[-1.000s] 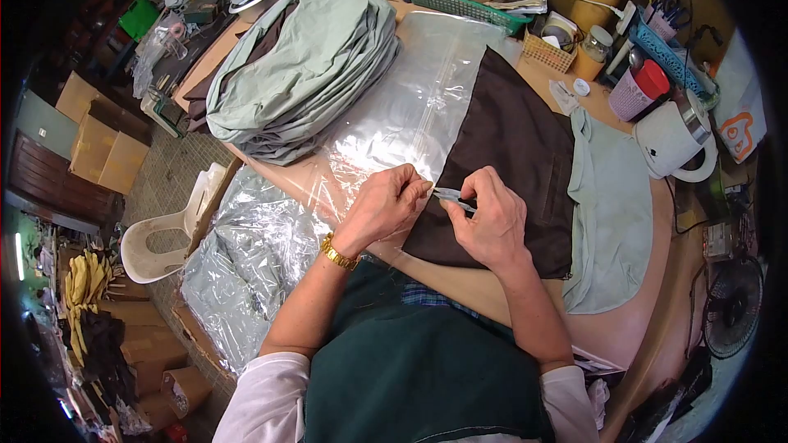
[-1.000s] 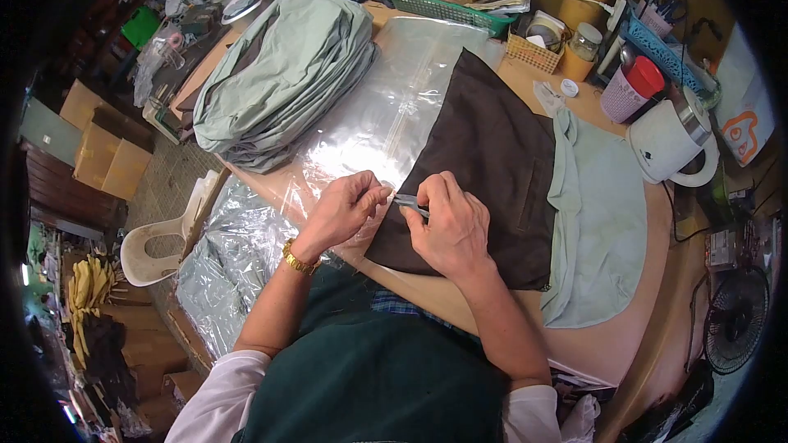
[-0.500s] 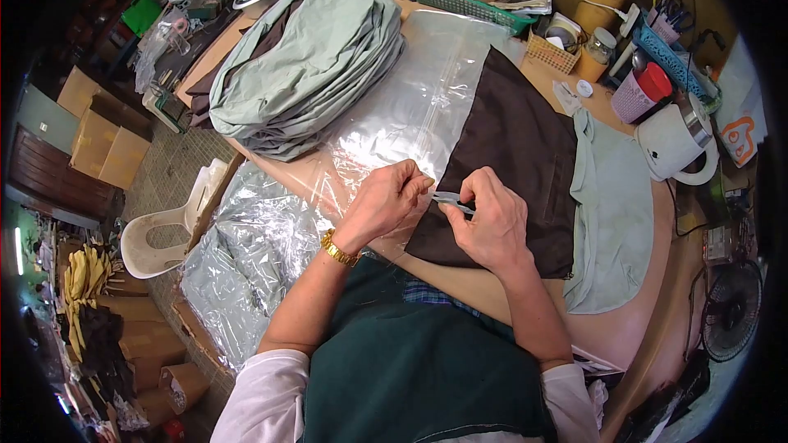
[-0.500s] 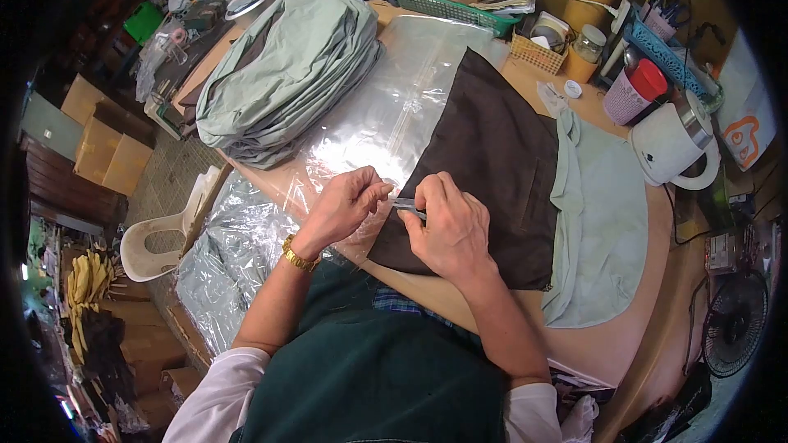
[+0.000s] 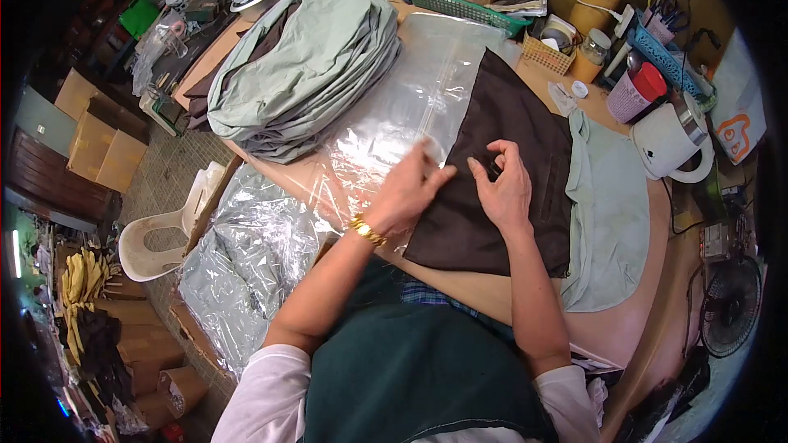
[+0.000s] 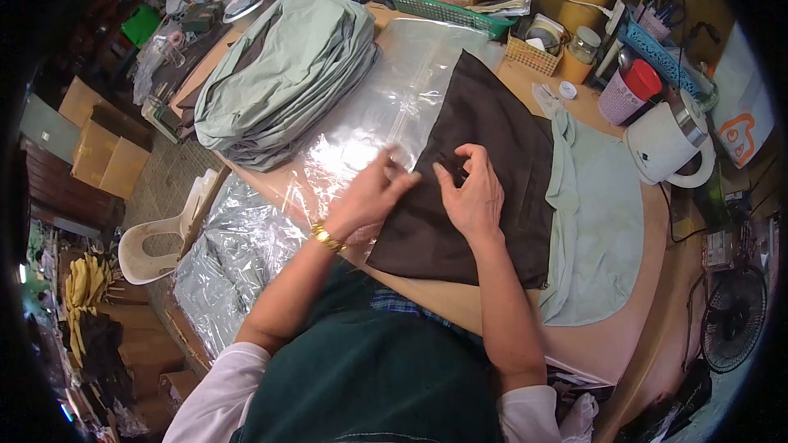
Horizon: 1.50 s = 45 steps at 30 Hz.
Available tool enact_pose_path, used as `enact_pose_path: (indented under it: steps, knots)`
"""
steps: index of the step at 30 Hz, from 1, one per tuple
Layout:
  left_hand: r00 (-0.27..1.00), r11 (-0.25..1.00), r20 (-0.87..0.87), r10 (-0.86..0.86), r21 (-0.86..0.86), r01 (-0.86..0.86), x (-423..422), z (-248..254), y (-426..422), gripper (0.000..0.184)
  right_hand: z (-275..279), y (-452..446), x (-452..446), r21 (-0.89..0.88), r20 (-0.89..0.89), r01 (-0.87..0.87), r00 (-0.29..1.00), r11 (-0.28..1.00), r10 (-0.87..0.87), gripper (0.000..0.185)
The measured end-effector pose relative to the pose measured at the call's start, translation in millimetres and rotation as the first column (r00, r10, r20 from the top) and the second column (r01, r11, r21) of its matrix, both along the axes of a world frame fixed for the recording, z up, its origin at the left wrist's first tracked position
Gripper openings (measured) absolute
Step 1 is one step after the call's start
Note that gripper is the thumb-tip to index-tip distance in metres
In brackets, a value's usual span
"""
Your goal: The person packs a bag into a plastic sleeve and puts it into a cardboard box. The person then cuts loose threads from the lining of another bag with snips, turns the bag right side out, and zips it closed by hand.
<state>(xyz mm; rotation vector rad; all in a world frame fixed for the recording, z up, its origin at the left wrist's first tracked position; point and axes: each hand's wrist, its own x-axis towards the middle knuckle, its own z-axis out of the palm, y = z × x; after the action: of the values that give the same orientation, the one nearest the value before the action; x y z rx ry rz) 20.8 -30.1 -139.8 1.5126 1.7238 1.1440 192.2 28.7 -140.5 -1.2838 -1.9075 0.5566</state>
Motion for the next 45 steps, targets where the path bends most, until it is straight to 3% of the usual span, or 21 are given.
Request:
enact_pose_path:
  steps: [2,3,5,6,10,13,14,16,18,21,25,27,28,29,30,31,32,35,38,43,45]
  knots:
    - [0.977,0.988,-0.181,-0.116,-0.119,0.095,2,-11,5,0.037,-18,11,14,0.007,0.122,-0.004,0.993,1.000,0.003,0.034]
    - [0.976,0.987,-0.181,-0.125,-0.119,0.104,2,-4,4,0.037,-23,15,22,0.004,0.245,-0.001,0.970,1.000,0.000,0.031]
    - [0.955,0.943,-0.165,-0.246,-0.269,0.196,-7,8,-3,0.028,-26,20,36,0.031,0.246,0.018,0.969,0.999,-0.025,0.026]
    - [0.960,0.955,-0.129,-0.248,-0.201,0.219,-18,2,-2,0.029,-27,22,42,0.018,0.263,0.044,0.964,0.999,-0.048,0.026]
    - [0.967,0.943,-0.138,-0.214,-0.288,0.167,-43,22,-12,0.029,-27,25,43,0.013,0.292,0.080,0.953,0.997,-0.080,0.025]
    - [0.965,0.973,-0.255,-0.052,-0.231,-0.009,-30,33,-18,0.031,-28,26,41,0.057,0.286,0.085,0.953,0.995,-0.098,0.026]
    - [0.998,0.983,-0.064,-0.026,-0.181,0.014,-18,26,-16,0.032,-28,25,41,0.064,0.281,0.090,0.954,0.994,-0.105,0.026]
    - [0.991,0.992,0.132,-0.007,-0.125,0.024,1,10,-11,0.033,-23,24,41,0.023,0.284,0.092,0.954,0.995,-0.095,0.027]
    - [0.970,0.972,-0.096,-0.224,-0.098,0.215,14,1,-5,0.031,-22,23,42,-0.014,0.290,0.098,0.953,0.995,-0.090,0.028]
    - [0.962,0.946,-0.123,-0.243,-0.250,0.207,2,9,-6,0.030,-22,23,44,-0.020,0.276,0.102,0.957,0.995,-0.092,0.030]
    - [0.960,0.908,0.078,-0.269,-0.313,0.280,-26,7,-12,0.026,-18,23,42,-0.047,0.271,0.085,0.960,0.995,-0.069,0.033]
    - [0.960,0.919,0.072,-0.271,-0.276,0.280,-30,7,-15,0.024,-16,22,40,-0.066,0.270,0.073,0.961,0.995,-0.053,0.034]
    - [0.939,0.917,0.278,-0.204,-0.280,0.283,-28,5,-16,0.022,-15,20,37,-0.030,0.198,0.066,0.978,0.997,-0.059,0.033]
    - [0.873,0.915,0.470,-0.128,-0.283,0.286,-26,3,-17,0.021,-14,17,35,0.007,0.126,0.062,0.990,0.998,-0.062,0.033]
    - [0.874,0.917,0.469,-0.127,-0.281,0.284,-24,-4,-18,0.021,-9,14,33,0.009,0.124,0.060,0.990,0.998,-0.060,0.033]
    - [0.610,0.904,0.788,-0.079,-0.201,0.377,-23,-15,-18,0.019,-3,9,32,0.012,0.106,-0.001,0.994,1.000,-0.001,0.031]
    - [0.240,0.898,0.971,-0.019,-0.089,0.431,-22,-20,-18,0.017,3,3,30,0.015,0.087,-0.060,0.994,0.998,0.059,0.029]
    - [0.159,0.898,0.977,0.141,-0.194,0.395,-12,-4,-25,0.014,21,-18,24,0.121,0.094,-0.166,0.983,0.979,0.155,0.025]
    - [0.063,0.896,0.997,0.054,-0.076,0.437,-16,-9,-26,0.012,31,-33,19,0.134,0.087,-0.211,0.976,0.968,0.201,0.022]
    - [0.012,0.903,0.999,0.041,-0.043,0.428,-18,-8,-27,0.010,29,-37,16,0.158,0.075,-0.310,0.951,0.938,0.301,0.025]
    - [-0.040,0.891,0.999,0.034,-0.013,0.453,-17,-1,-28,0.010,31,-37,15,0.116,0.062,-0.264,0.964,0.957,0.259,0.027]
